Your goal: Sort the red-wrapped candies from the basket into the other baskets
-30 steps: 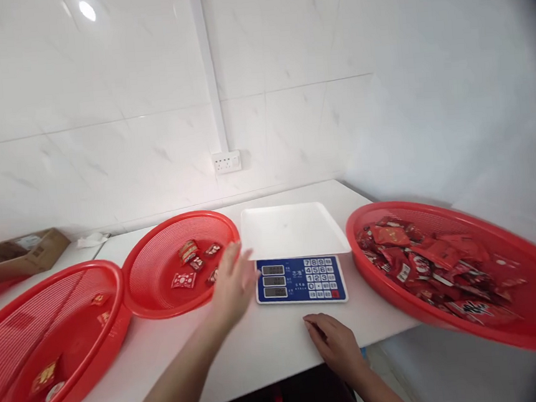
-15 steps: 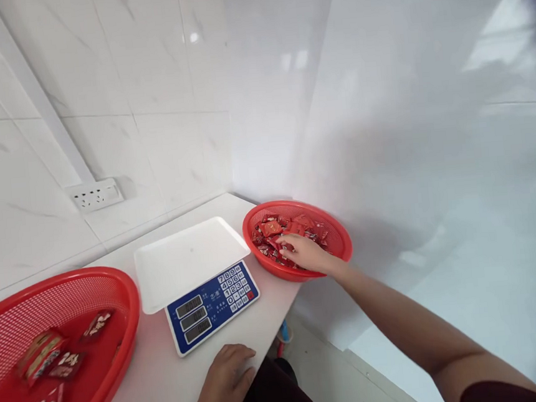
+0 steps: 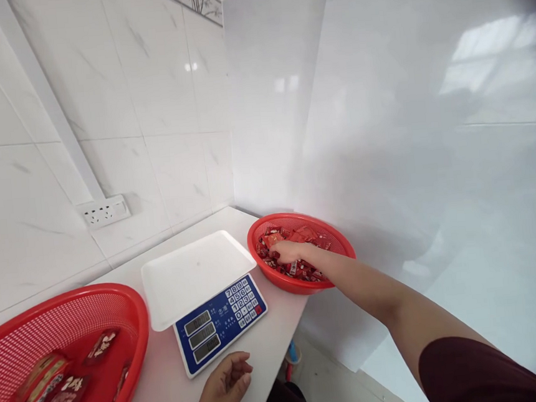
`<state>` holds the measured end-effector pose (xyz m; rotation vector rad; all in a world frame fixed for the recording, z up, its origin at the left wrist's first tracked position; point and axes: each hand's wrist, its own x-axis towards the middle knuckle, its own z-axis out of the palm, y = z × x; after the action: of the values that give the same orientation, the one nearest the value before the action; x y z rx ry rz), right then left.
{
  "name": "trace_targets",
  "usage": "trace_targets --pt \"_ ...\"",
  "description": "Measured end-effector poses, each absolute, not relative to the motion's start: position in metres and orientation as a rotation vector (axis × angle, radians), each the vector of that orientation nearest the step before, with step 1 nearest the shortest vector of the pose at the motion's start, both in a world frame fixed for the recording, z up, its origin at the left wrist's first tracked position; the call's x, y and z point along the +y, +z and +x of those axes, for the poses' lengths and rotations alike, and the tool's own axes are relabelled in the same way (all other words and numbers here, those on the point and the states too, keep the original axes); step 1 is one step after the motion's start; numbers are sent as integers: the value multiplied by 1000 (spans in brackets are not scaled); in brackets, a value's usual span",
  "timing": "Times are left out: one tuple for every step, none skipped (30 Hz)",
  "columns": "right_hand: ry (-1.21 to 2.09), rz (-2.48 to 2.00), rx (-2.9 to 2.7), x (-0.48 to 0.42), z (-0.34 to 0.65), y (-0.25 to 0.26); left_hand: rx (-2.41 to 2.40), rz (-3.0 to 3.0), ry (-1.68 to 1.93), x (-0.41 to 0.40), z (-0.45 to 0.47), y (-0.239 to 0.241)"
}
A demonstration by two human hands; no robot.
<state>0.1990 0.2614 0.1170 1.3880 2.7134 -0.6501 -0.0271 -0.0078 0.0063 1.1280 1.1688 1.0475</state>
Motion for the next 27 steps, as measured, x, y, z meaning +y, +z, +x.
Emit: trace_targets --pt "-676 1373 2730 263 201 122 1164 1132 1049 -7 -27 2" --pt "-698 1369 2752 264 203 126 1164 1134 1053 -7 -27 -1" --pt "-717 1372 2776 266 206 131 1164 1133 1056 -6 -27 -3" --pt "-733 1377 2797 267 209 134 1164 1132 1058 -6 -27 -4" --pt "-748 1378 2808 267 211 136 1164 1131 1055 -6 -27 -5" --pt "-763 1369 2807 266 212 137 1164 1131 1053 -6 -27 -4" --pt "-779 1350 2792 265 213 136 1166 1131 1054 -7 -27 -3" --pt "-792 1324 2767 263 212 134 1170 1132 1057 -7 -26 -1" --pt "-801 1299 2737 261 210 131 1179 1133 1060 -8 -26 1" --pt "-800 1280 2709 258 207 127 1189 1138 1059 -8 -25 3" --pt "-789 1274 2684 256 204 123 1196 1146 1047 -9 -25 4" --pt "-767 1282 2667 253 200 118 1202 1158 1029 -9 -25 6" --pt "-739 1301 2656 251 195 114 1205 1172 1006 -9 -25 8" --pt "-709 1325 2650 249 191 110 1208 1186 987 -9 -24 9" --pt "-682 1350 2648 248 188 108 1211 1200 975 -9 -24 10" --pt "-660 1371 2651 247 185 106 1215 1212 970 -9 -24 11" --pt "-647 1387 2658 246 183 105 1219 1222 970 -9 -24 11" --pt "-643 1400 2670 245 182 106 1221 1231 968 -9 -24 11" --pt "-647 1412 2684 244 182 107 1224 1238 967 -10 -24 11" --pt "-662 1427 2703 244 183 110 1228 1244 964 -10 -24 11" --pt "-686 1449 2725 243 185 114 1231 1246 962 -11 -24 10" --pt "-719 1481 2753 242 188 119 1233 1247 962 -11 -24 10" --pt "-758 1525 2784 241 192 124 1233 1247 963 -11 -24 10" --pt "-804 1581 2815 241 197 131 1233 1246 964 -11 -23 11" --pt "-855 1645 2846 240 201 137 1235 1245 966 -11 -23 12" --pt "-913 1711 2874 240 204 143 1236 1245 967 -11 -23 13" --pt "-976 1772 2899 241 206 149 1238 1243 967 -11 -23 15"
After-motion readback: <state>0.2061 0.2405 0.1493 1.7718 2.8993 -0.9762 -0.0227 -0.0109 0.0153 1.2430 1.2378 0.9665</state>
